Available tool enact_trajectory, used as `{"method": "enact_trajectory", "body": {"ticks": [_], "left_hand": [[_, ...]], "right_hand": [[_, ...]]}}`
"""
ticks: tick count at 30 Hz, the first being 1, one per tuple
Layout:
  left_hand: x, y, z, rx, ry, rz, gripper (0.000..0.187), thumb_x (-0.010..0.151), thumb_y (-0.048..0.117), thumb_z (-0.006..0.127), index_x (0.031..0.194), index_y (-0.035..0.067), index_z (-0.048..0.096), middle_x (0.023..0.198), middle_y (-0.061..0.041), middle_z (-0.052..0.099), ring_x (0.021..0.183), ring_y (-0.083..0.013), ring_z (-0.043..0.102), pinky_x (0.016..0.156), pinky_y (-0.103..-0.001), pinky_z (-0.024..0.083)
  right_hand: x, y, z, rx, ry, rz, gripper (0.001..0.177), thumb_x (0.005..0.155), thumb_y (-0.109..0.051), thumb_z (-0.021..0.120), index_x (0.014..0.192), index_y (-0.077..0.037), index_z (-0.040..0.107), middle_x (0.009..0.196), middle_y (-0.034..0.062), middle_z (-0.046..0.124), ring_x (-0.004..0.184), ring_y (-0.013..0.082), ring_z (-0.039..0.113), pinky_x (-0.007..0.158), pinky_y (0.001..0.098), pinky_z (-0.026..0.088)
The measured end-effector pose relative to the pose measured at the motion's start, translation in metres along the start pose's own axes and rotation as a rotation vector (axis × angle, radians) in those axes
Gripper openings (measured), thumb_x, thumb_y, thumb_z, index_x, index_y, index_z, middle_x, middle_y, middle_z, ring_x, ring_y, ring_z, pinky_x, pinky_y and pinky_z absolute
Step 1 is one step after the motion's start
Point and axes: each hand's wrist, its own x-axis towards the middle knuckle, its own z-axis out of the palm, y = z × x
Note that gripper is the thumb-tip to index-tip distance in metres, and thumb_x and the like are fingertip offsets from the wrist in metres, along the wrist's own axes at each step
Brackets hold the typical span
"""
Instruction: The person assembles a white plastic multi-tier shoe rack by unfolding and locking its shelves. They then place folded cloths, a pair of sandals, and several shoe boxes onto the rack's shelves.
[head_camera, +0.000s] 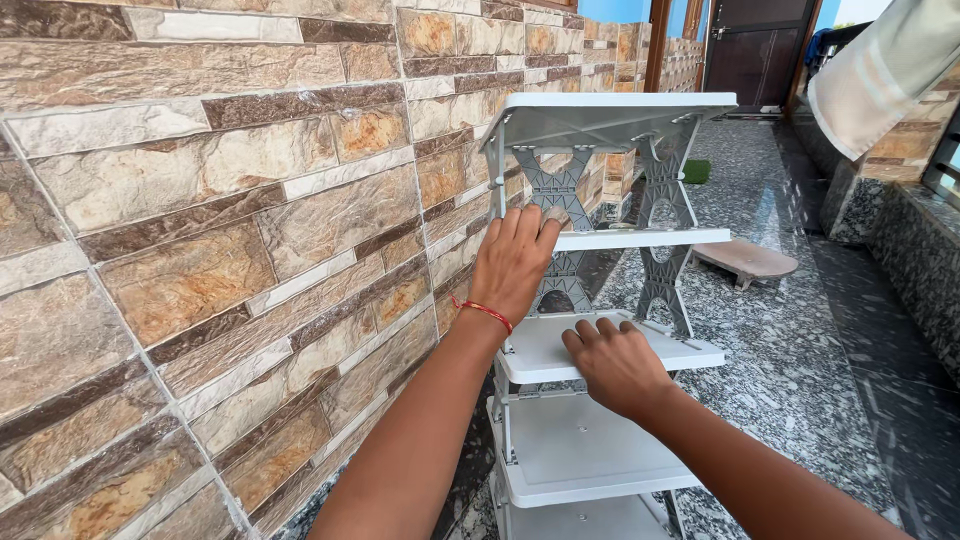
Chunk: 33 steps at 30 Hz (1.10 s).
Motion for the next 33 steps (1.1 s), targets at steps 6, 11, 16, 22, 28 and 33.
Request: {"method": "enact_trajectory", "body": {"ticks": [6, 11, 16, 22, 28, 33], "left_hand": [[-0.019, -0.032, -0.023, -0.113, -0.089, 0.054, 0.031, 0.079, 0.012, 0.066, 0.109, 0.006, 0.062, 0.106, -0.011, 0.056, 0.103, -0.0269, 0.056, 0.088, -0.040, 0.046], [-0.022, -0.034, -0.024, -0.040, -0.099, 0.152, 0.025, 0.084, 0.002, 0.061, 0.109, 0.007, 0.060, 0.109, -0.008, 0.057, 0.105, -0.0233, 0.057, 0.091, -0.037, 0.047], [-0.030, -0.032, -0.017, -0.102, 0.004, 0.252, 0.022, 0.087, 0.006, 0.060, 0.108, 0.008, 0.059, 0.109, -0.008, 0.057, 0.106, -0.0229, 0.057, 0.094, -0.037, 0.047], [-0.054, -0.048, -0.021, -0.089, -0.163, 0.252, 0.020, 0.091, 0.003, 0.060, 0.110, 0.010, 0.060, 0.105, -0.006, 0.057, 0.100, -0.0205, 0.057, 0.091, -0.036, 0.047], [-0.070, -0.051, -0.033, -0.054, -0.234, 0.344, 0.022, 0.089, 0.012, 0.064, 0.112, 0.013, 0.063, 0.109, -0.002, 0.060, 0.103, -0.0181, 0.059, 0.093, -0.034, 0.047], [-0.064, -0.048, -0.047, -0.237, -0.172, 0.307, 0.069, 0.084, 0.067, 0.068, 0.108, 0.002, 0.065, 0.107, -0.013, 0.062, 0.099, -0.0274, 0.057, 0.091, -0.042, 0.044]], "right_hand": [[0.006, -0.019, 0.008, -0.014, 0.069, -0.104, 0.035, 0.075, -0.002, 0.067, 0.109, -0.007, 0.059, 0.100, 0.0078, 0.063, 0.096, 0.0276, 0.066, 0.082, 0.0438, 0.056], [0.003, -0.013, 0.020, 0.036, 0.163, -0.145, 0.032, 0.076, -0.002, 0.067, 0.106, -0.007, 0.059, 0.099, 0.0060, 0.062, 0.092, 0.0246, 0.066, 0.066, 0.0384, 0.060], [0.007, -0.022, 0.035, -0.021, 0.189, -0.118, 0.025, 0.079, -0.005, 0.068, 0.102, -0.005, 0.058, 0.098, 0.0066, 0.059, 0.089, 0.0221, 0.066, 0.060, 0.0353, 0.060], [0.018, -0.052, 0.047, -0.063, 0.117, -0.134, 0.027, 0.078, -0.003, 0.070, 0.101, -0.005, 0.056, 0.097, 0.0056, 0.057, 0.091, 0.0196, 0.063, 0.061, 0.0312, 0.057], [0.008, -0.056, 0.049, -0.061, -0.037, -0.155, 0.035, 0.083, -0.012, 0.072, 0.111, -0.005, 0.052, 0.107, 0.0078, 0.055, 0.098, 0.0225, 0.060, 0.070, 0.0339, 0.056], [-0.002, -0.039, 0.032, 0.212, -0.195, -0.028, 0.067, 0.078, -0.045, 0.082, 0.119, -0.004, 0.048, 0.120, 0.0093, 0.053, 0.111, 0.0275, 0.057, 0.083, 0.0418, 0.054]]}}
